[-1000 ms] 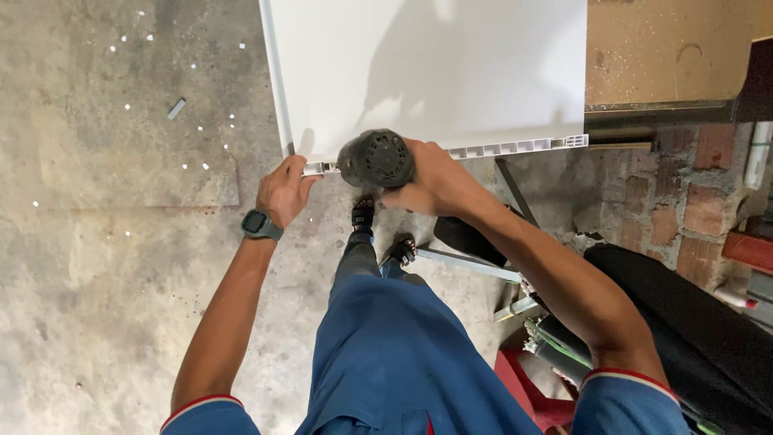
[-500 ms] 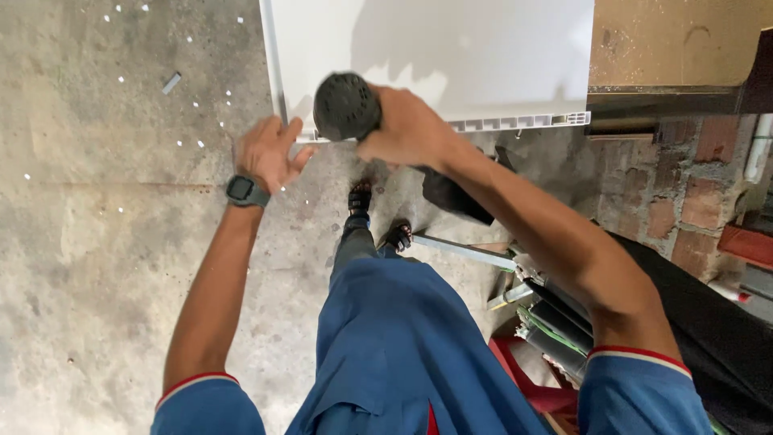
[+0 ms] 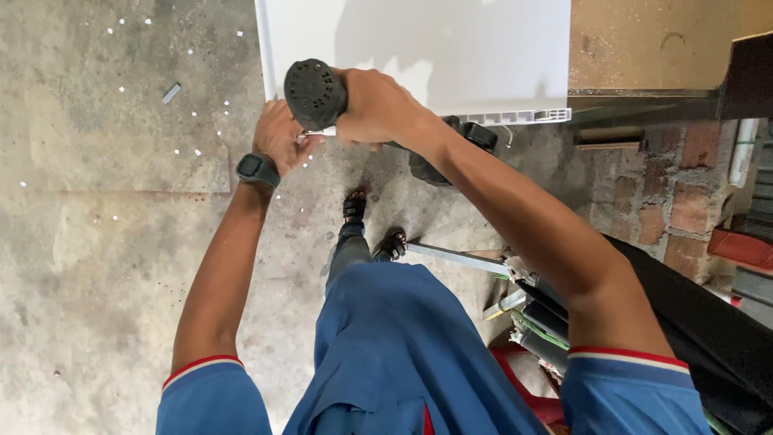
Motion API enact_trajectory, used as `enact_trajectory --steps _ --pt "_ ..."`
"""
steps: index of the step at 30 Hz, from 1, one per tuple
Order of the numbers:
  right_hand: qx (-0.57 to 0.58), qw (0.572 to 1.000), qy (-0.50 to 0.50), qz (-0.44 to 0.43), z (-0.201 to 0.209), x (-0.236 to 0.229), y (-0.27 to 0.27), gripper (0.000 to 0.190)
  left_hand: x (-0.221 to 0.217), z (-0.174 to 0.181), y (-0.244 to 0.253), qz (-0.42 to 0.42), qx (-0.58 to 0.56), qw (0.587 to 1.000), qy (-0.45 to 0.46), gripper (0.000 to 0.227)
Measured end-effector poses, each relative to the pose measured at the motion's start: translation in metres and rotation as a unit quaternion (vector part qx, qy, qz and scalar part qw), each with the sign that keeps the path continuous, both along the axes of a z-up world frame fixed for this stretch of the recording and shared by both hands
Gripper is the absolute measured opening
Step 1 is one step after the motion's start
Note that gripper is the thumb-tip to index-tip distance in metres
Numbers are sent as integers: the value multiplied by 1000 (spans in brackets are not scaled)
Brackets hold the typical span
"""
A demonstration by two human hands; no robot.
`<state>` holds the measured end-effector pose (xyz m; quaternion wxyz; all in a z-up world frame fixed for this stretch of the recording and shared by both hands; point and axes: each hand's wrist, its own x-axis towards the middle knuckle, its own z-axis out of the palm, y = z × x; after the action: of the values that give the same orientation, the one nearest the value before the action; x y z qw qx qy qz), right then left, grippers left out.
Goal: Marking, drilling, and assembling white laminated panels using a drill and hardware.
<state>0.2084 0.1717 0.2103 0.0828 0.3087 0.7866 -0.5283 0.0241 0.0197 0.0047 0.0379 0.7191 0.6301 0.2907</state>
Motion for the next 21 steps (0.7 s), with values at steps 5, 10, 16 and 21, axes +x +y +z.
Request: enact_trajectory --steps 5,10,16,21 --pt "8 1000 -17 1 7 -2 -3 80 1 -3 1 8 -40 999 -26 35" --pt "33 999 -41 -1 5 -2 -4 74 1 4 -2 8 -23 1000 -19 45" --pt "72 997 -29 6 3 -3 -9 80 -2 5 1 -13 -23 998 -50 45" --pt "77 996 -42 17 13 -1 -9 82 1 12 2 -14 -14 999 -48 43"
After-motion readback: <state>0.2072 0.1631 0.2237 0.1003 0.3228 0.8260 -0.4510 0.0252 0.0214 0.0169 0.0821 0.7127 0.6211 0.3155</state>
